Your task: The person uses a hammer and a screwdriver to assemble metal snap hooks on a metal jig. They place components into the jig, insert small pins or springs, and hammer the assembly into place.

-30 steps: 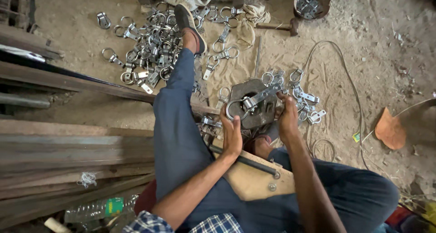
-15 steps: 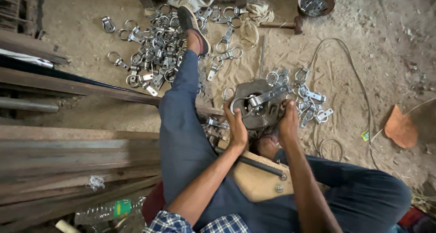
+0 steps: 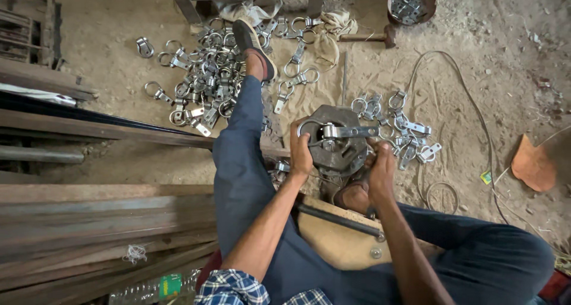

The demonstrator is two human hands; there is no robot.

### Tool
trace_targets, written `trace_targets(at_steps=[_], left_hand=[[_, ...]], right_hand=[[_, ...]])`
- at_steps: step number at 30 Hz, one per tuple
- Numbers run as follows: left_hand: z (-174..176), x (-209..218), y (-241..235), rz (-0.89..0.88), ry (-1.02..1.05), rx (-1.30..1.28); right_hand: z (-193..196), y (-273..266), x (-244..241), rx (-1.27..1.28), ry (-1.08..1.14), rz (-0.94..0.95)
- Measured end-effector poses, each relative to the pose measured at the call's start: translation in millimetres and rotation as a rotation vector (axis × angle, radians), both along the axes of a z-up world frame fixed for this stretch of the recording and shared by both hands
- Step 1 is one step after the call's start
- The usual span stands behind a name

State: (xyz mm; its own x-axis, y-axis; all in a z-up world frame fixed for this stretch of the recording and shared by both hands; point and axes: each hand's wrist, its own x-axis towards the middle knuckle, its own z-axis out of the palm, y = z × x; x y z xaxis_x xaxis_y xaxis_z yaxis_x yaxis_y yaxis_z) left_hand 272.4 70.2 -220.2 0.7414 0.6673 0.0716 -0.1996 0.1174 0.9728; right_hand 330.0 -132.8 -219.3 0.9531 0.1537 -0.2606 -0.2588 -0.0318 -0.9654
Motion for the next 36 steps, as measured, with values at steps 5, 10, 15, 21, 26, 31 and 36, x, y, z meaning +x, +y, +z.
trace_targets(at_steps=[5,10,15,21,26,31,36], left_hand=[[-2,-4,-2,-0.030,-0.008,-0.033],[5,-9,1,-0.048,-0.015,-0.011],[6,-18,-4,-0.024,-0.005,-0.012],[4,-12,-1,0.032,0.054,-0.326],[2,-3,2,0.037,-0.023,-0.348],[-15,-2,3,-0.011,-0.124,-0.545],[-23,2,12,0.024,0.014,-0.874]], right_hand=[[-6,3,-7,0.178,0.005,-0.019],[11,2,-16,-0.085,0.114,0.035],[1,-4,-26,-0.021,0.076,0.040],[-48,-17,-17,-0.356,-0.224,0.068],[-55,-16,1,-0.263,-0.079,0.037],[-36,-3,-14,-0.280,-0.002,-0.039],[-18,-2,-32,-0.234,-0.006,-0.066]])
